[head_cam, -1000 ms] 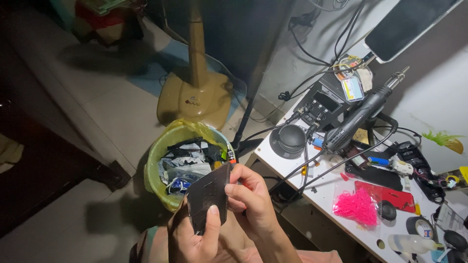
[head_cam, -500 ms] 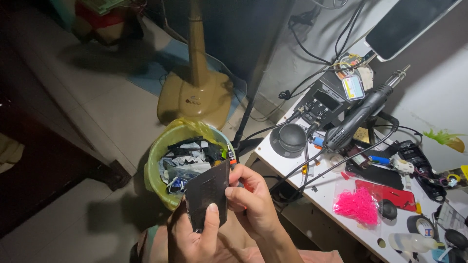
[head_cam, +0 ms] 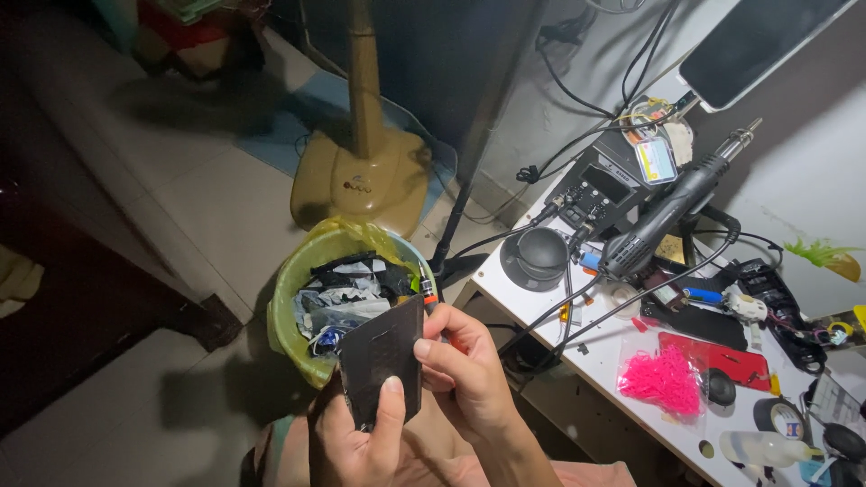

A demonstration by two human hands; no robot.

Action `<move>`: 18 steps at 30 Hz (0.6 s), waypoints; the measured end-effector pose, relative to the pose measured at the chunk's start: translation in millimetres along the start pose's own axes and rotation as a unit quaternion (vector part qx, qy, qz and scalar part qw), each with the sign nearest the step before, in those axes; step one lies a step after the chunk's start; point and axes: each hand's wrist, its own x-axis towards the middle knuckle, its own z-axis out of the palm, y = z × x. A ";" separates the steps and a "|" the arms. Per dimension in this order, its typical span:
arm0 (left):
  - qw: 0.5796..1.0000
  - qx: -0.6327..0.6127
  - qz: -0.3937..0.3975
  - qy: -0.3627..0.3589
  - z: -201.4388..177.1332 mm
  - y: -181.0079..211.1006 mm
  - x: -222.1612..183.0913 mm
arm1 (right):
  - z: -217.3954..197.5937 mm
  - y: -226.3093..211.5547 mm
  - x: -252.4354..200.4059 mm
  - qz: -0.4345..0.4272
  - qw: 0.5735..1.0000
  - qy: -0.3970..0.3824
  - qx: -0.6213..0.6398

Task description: A person is repairing a smartphone by unscrewing components and applying glue to the frame to reattach the back cover.

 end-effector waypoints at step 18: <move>0.997 -0.050 -0.062 -0.018 0.5 7.4 -4.9 | 33.9 -10.0 -7.8 -0.288 0.816 0.122 -0.486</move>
